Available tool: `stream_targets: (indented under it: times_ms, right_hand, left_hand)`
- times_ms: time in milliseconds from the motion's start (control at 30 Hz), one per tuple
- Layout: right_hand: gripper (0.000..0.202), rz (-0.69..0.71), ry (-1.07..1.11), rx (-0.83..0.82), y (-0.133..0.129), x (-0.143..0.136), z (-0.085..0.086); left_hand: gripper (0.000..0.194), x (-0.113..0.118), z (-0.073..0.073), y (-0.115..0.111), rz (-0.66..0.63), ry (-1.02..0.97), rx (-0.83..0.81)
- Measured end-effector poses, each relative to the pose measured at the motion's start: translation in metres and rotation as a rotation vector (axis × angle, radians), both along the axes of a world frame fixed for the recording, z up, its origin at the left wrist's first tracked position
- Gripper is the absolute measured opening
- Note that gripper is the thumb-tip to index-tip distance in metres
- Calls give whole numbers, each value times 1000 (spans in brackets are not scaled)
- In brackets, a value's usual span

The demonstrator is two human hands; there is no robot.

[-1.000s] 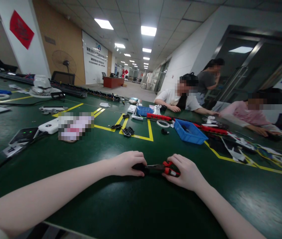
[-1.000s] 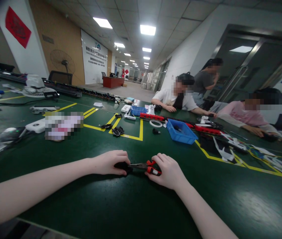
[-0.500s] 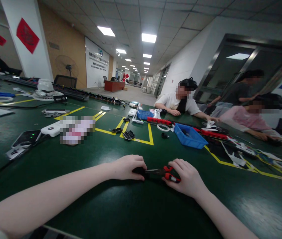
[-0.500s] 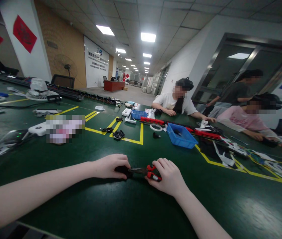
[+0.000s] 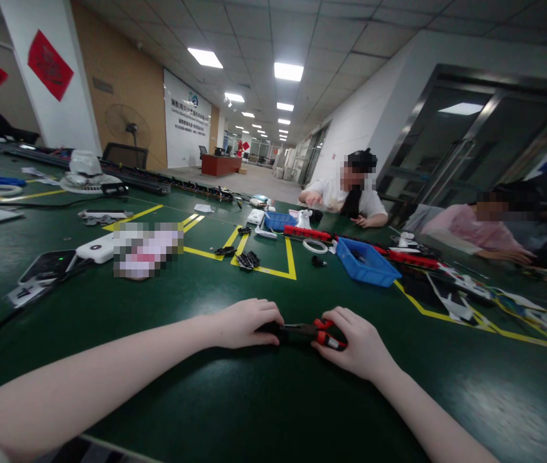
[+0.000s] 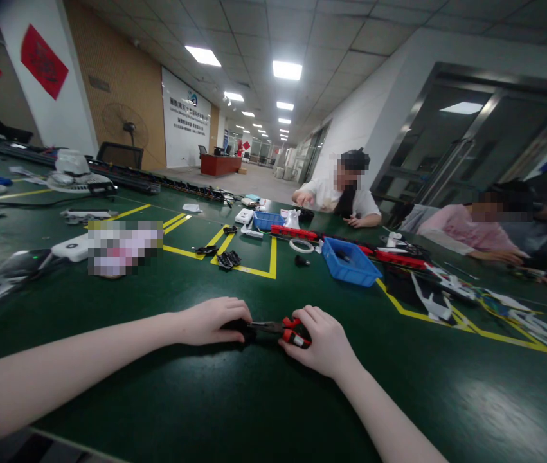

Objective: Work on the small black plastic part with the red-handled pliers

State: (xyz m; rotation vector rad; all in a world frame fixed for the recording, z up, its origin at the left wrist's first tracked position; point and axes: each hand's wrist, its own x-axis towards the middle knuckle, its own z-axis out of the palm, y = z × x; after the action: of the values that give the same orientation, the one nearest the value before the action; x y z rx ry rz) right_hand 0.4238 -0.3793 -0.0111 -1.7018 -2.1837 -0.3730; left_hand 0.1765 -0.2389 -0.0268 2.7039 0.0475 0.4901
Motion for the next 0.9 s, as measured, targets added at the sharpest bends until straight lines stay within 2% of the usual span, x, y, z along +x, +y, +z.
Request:
stream_targets:
  times_ms: [200, 467, 700, 900]
  right_hand:
    - [40, -6, -115, 167, 2, 3, -2]
    - [41, 22, -218, 280, 3, 9, -3]
    - [40, 32, -223, 276, 1, 7, 0]
    - [41, 38, -227, 271, 1, 6, -1]
  left_hand:
    - [25, 1, 0, -1, 33, -2, -15]
    - [28, 0, -1, -1, 58, -2, -19]
    - [27, -2, 6, -1, 35, 19, -95]
    - [28, -1, 1, 2, 42, 23, -106]
